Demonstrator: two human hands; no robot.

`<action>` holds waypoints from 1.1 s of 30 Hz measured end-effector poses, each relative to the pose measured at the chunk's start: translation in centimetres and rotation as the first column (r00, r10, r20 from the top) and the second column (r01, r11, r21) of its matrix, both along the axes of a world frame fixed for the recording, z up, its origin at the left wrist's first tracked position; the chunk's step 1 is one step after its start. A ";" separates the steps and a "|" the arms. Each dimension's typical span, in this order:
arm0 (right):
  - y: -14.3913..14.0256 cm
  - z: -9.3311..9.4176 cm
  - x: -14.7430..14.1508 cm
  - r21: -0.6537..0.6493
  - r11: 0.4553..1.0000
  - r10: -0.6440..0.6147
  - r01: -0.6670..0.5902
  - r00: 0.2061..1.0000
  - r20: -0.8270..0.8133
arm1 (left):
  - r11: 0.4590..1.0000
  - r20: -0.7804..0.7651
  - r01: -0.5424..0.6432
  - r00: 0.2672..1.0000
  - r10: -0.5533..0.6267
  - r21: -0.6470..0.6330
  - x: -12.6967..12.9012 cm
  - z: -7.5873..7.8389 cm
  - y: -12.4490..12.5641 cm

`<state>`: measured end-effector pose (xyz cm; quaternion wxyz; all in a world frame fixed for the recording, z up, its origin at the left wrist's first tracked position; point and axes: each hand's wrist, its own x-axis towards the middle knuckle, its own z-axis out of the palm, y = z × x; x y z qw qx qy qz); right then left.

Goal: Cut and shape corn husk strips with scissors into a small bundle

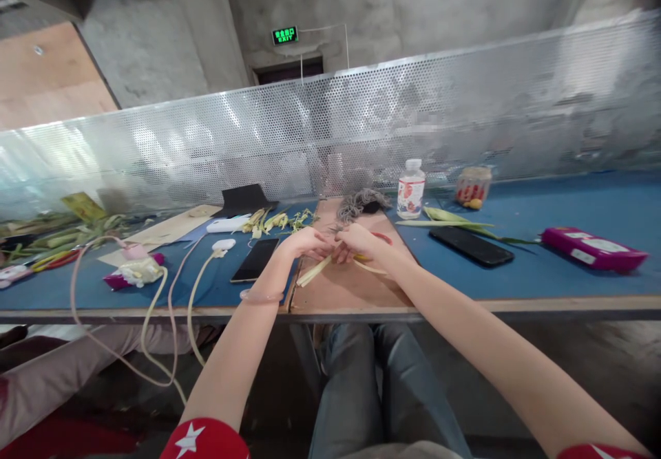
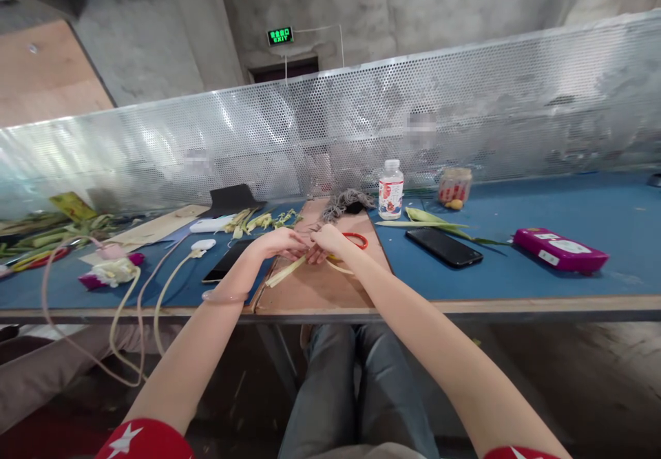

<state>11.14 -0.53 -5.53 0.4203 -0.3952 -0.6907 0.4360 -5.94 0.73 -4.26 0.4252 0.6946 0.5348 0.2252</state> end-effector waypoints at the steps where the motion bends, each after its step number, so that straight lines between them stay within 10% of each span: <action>1: 0.0 0.2 0.2 0.014 1.000 -0.015 0.014 0.999 0.052 | 1.000 -0.034 0.006 0.999 -0.005 0.017 0.0 0.0 0.0; 8: -0.2 1.8 2.4 0.184 0.980 -0.165 0.079 0.838 0.521 | 0.983 -0.283 0.079 0.958 -0.030 0.163 0.9 0.4 -0.5; 18: -1.0 1.9 2.1 0.117 0.978 0.001 -0.170 0.569 0.822 | 0.980 -0.249 0.092 0.967 -0.045 0.179 1.1 0.3 -0.1; 25: 0.0 1.7 2.6 0.170 0.979 -0.038 -0.112 0.719 0.694 | 0.980 0.204 -0.134 0.974 0.102 0.149 0.7 0.1 0.7; 33: -0.5 1.6 1.0 0.296 0.907 -0.336 0.300 0.939 0.078 | 0.925 0.705 -0.305 0.706 0.059 0.228 2.1 1.7 0.9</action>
